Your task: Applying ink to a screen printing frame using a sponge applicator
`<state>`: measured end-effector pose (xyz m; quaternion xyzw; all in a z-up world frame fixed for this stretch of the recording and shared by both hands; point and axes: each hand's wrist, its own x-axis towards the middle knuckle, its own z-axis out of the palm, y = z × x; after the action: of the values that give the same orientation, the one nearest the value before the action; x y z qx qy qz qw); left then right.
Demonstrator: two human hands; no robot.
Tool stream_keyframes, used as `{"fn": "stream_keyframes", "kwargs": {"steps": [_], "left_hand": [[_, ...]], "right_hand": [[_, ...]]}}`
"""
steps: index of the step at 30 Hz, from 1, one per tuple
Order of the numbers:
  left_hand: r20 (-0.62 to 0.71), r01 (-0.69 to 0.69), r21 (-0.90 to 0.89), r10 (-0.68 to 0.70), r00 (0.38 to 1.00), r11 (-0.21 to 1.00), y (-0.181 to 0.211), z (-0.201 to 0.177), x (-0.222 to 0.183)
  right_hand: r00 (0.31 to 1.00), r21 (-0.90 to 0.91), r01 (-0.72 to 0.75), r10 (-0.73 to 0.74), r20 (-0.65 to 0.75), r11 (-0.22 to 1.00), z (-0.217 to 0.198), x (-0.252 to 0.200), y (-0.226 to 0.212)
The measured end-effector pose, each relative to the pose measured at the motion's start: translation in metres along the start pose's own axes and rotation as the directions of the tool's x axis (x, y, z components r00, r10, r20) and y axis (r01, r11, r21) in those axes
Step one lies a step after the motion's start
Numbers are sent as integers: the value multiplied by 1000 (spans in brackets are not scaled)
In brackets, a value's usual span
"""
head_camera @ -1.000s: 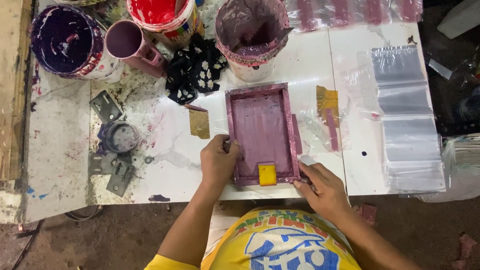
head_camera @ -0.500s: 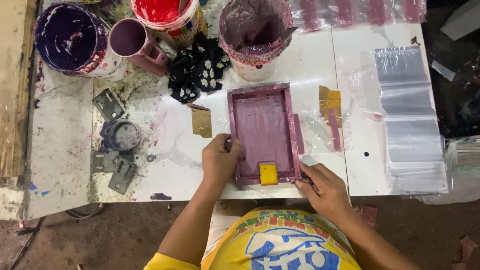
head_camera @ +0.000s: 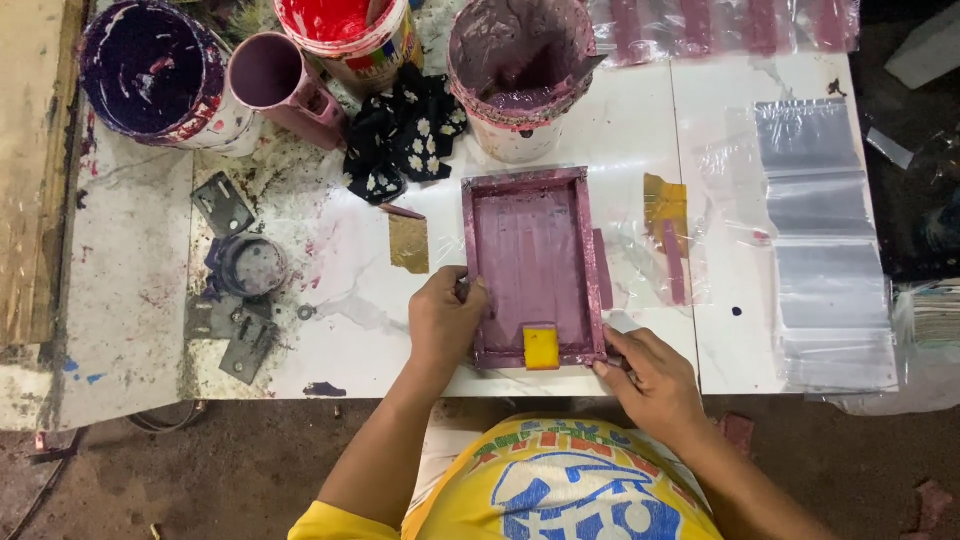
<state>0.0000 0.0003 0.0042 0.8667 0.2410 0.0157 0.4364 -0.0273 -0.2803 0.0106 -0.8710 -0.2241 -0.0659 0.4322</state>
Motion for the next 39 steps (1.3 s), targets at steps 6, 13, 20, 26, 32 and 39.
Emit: {"fn": "stream_keyframes", "kwargs": {"steps": [6, 13, 20, 26, 32, 39], "left_hand": [[29, 24, 25, -24, 999, 999, 0, -2, 2], [16, 6, 60, -7, 1000, 998, -7, 2, 3], [-21, -19, 70, 20, 1000, 997, -9, 7, 4], [-87, -110, 58, 115, 990, 992, -20, 13, 4], [-169, -221, 62, 229, 959, 973, -28, 20, 4], [-201, -304, 114, 322, 925, 946, -30, 20, 3]], "right_hand": [[1000, 15, -16, 16, -1, 1000, 2, -2, 2], [1000, 8, -29, 29, 11, 1000, 0, -1, -1], [998, 2, -66, 66, 15, 998, 2, -7, 5], [999, 8, -25, 25, 24, 1000, 2, -4, 0], [999, 17, 23, -24, 35, 1000, 2, -2, -1], [996, -15, 84, -84, 17, 996, 6, -1, 0]]}}
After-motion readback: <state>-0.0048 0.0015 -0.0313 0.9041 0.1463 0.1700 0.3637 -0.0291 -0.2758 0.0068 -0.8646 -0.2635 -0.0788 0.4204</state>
